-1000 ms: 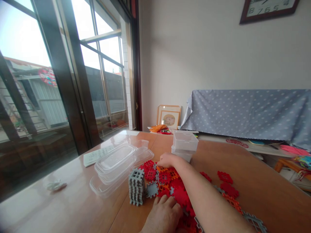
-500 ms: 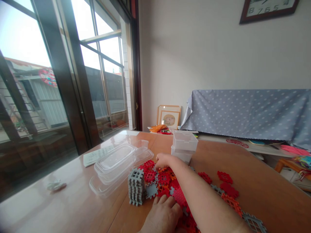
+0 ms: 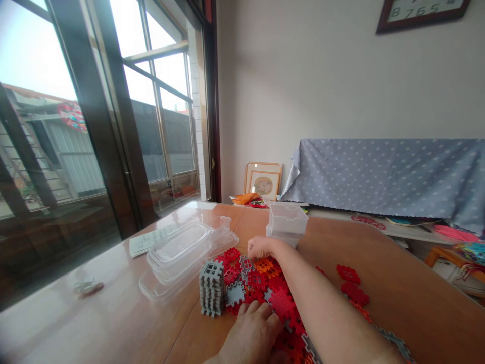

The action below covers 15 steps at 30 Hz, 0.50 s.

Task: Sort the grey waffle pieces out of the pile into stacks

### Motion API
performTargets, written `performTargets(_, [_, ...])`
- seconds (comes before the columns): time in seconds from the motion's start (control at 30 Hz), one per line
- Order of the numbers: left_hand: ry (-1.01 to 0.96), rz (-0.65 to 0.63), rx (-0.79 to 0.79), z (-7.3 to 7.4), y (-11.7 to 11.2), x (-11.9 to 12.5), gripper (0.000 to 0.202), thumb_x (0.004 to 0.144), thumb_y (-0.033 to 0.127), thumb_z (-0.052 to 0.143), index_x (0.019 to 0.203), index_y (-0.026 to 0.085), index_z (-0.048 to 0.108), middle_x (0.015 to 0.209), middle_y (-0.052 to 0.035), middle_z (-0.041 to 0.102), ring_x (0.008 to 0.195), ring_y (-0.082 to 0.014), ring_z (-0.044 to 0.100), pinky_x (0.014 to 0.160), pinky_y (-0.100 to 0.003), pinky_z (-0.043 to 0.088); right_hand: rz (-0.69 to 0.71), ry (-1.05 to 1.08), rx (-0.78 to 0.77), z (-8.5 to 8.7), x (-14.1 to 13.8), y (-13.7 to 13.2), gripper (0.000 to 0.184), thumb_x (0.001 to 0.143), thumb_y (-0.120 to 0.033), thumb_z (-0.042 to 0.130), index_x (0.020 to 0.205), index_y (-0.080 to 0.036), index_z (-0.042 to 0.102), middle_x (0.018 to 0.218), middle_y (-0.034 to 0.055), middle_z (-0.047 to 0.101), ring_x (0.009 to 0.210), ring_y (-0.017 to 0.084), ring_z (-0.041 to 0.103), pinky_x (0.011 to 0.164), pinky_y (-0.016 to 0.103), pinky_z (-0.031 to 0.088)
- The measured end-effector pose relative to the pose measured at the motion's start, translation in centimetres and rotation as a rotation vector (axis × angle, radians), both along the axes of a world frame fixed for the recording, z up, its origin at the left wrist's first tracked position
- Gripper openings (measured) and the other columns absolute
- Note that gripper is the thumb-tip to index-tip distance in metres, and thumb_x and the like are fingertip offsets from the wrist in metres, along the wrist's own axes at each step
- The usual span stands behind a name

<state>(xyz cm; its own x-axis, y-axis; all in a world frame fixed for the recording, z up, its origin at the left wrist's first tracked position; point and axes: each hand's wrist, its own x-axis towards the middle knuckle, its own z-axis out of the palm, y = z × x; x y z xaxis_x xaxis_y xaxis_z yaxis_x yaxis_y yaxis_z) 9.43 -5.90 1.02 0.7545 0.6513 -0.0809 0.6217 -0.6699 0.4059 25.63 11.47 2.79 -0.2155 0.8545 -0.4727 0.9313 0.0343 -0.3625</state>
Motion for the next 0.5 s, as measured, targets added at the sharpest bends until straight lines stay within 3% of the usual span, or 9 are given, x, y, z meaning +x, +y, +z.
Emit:
performTargets(0.13, [-0.012,0.000,0.002,-0.1,-0.1,-0.1,0.046,0.080,0.052,0.071,0.115,0.022,0.070,0.126,-0.0117,0.067,0.122,-0.0355,0.055,0.107,-0.053,0.042,-0.009,0.037,0.029,0.2,-0.1,-0.5,0.033,0.096,-0.039,0.065,0.120,-0.016,0.064,0.120,0.0069,0.066,0.100,0.022,0.067,0.084,0.040,0.059])
performTargets(0.2, [-0.020,-0.004,0.014,-0.2,-0.1,-0.2,0.045,0.080,0.052,0.070,0.114,0.022,0.070,0.125,-0.0117,0.067,0.121,-0.0357,0.056,0.107,-0.054,0.042,-0.014,0.069,0.064,0.4,-0.1,-1.1,0.024,0.092,-0.032,0.069,0.109,-0.016,0.068,0.103,0.0038,0.070,0.085,0.017,0.067,0.074,0.032,0.057])
performTargets(0.33, [-0.046,-0.006,0.055,-0.2,-0.3,-0.3,0.039,0.082,0.049,0.068,0.110,0.021,0.071,0.120,-0.0114,0.068,0.118,-0.0350,0.057,0.105,-0.054,0.044,-0.032,0.162,0.136,1.1,0.6,-3.0,0.010,0.073,-0.015,0.071,0.082,-0.019,0.069,0.067,-0.0048,0.063,0.061,0.011,0.056,0.054,0.021,0.041])
performTargets(0.5, [-0.050,-0.014,0.076,0.5,-0.9,-0.6,0.033,0.083,0.044,0.065,0.108,0.023,0.072,0.119,-0.0107,0.067,0.114,-0.0332,0.058,0.103,-0.052,0.045,-0.092,0.258,0.253,2.4,2.3,-6.5,0.014,0.064,-0.014,0.064,0.077,-0.019,0.066,0.066,-0.0054,0.061,0.061,0.011,0.052,0.053,0.020,0.035])
